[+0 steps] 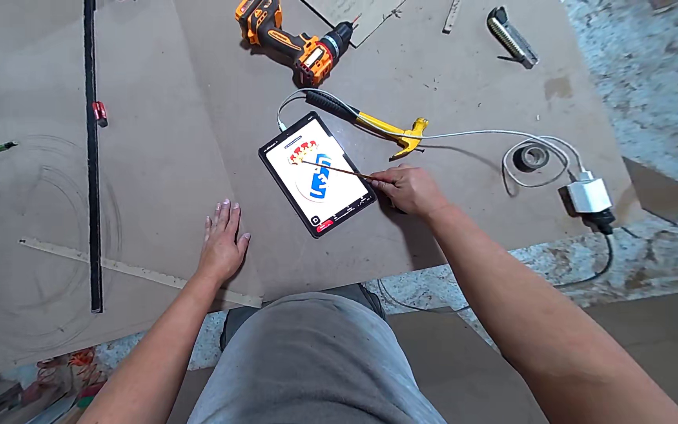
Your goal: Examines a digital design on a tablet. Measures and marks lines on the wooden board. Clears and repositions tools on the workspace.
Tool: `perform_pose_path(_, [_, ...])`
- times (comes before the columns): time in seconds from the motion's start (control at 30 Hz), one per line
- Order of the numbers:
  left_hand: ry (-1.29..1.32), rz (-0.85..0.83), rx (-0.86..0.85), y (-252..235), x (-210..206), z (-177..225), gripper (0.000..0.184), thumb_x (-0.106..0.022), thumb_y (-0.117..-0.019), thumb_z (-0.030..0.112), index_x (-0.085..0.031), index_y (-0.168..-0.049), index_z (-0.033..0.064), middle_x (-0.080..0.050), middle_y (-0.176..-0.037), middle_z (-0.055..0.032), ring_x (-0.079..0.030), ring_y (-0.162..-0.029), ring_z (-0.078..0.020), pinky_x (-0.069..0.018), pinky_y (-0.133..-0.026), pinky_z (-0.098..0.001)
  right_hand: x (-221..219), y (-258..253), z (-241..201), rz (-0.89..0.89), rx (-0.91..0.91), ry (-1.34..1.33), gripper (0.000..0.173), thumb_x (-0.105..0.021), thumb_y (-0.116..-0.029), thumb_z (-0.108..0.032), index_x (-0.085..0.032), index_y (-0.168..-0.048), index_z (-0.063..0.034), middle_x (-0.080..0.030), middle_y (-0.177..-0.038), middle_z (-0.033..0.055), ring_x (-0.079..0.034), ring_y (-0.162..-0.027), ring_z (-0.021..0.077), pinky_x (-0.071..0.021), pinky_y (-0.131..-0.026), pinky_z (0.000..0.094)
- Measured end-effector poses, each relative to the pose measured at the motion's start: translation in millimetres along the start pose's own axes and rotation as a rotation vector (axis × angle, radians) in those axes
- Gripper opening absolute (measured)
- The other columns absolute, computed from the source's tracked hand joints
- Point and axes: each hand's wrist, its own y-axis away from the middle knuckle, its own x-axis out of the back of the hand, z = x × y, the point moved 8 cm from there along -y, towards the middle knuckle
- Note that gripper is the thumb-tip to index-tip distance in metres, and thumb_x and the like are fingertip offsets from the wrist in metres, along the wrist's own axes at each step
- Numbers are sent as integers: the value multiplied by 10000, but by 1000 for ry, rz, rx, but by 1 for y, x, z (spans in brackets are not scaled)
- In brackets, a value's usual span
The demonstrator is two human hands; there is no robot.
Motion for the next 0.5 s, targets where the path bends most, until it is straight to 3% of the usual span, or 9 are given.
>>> perform_pose_path(0.3, [1, 16, -12, 0, -2, 0, 707, -461, -1056, 415, -194, -1668, 183, -68, -1747, -44, -14, -1608, -218, -80, -1286, -575, -2, -1, 3, -13, -16, 16, 285, -526, -1070, -371, -779, -1190, -317, -769, -1077, -9, -685, -1084, 237, -531, -926, 521])
perform_pose_path(0.5, [-2, 7, 0, 0, -1, -1, 707, -461, -1057, 416, -193, -1668, 182, -56, -1748, -49, -12, -1608, -225, -81, -1287, -572, -1, 0, 1, 0, -2, 6, 279, -539, -1065, -360, -786, -1176, -295, -773, -1071, 5, -693, -1077, 245, -535, -933, 530])
